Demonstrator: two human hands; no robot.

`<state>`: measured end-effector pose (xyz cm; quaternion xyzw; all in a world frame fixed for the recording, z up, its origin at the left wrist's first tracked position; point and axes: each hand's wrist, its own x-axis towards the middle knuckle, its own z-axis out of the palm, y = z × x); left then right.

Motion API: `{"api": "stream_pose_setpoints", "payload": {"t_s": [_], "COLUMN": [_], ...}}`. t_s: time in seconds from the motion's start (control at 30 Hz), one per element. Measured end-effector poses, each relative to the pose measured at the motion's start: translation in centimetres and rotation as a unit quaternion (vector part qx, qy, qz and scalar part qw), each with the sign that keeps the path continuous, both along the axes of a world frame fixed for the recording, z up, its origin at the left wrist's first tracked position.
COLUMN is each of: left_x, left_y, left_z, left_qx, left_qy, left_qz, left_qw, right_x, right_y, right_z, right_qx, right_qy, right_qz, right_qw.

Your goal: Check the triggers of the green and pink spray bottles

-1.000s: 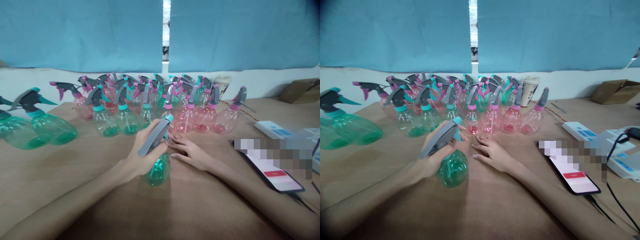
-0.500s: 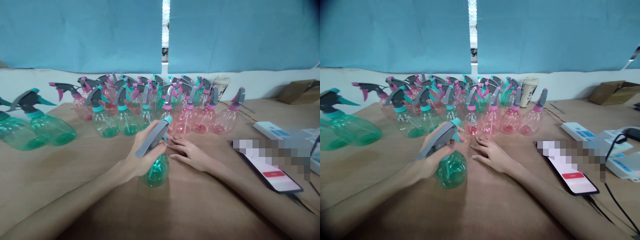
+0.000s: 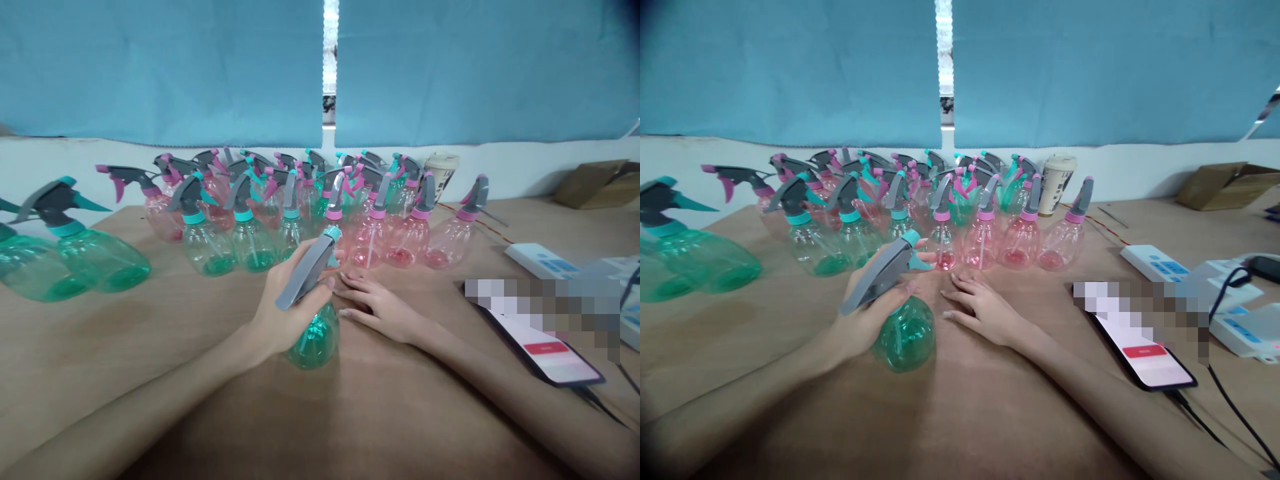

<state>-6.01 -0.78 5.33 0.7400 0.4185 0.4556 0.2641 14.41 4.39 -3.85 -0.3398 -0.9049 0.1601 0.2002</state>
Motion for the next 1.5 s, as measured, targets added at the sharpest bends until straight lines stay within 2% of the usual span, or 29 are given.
{"api": "stream_pose_setpoints", "payload": {"t_s": [0.17,0.7,1.03,1.23,1.4,1.5], "left_x": [0.1,0.3,0.1,-0.7,-1.7,-2.5], "left_y": [-0.1,-0.1,-0.2,-1.2,-2.7,-3.6], "left_z": [0.1,-0.1,-0.3,-0.6,-1.4,-1.7], "left_qx": [-0.016,0.013,-0.042,-0.031,-0.049,-0.055], "left_qy": [0.002,-0.015,-0.041,0.038,0.081,0.099], "left_qz": [0.005,0.024,-0.043,-0.003,0.034,0.038], "left_qw": [1.000,1.000,0.997,0.999,0.995,0.993], "right_x": [0.0,-0.1,-0.2,-0.4,-0.9,-1.7], "right_y": [0.0,0.0,0.1,-0.1,0.2,0.2], "right_z": [0.0,-0.1,-0.4,0.5,2.0,3.2], "right_qx": [0.000,-0.002,0.039,0.080,0.077,0.068], "right_qy": [0.012,0.007,-0.014,-0.066,-0.095,-0.101], "right_qz": [0.000,-0.001,0.013,0.008,0.037,0.026], "right_qw": [1.000,1.000,0.999,0.995,0.992,0.992]}}
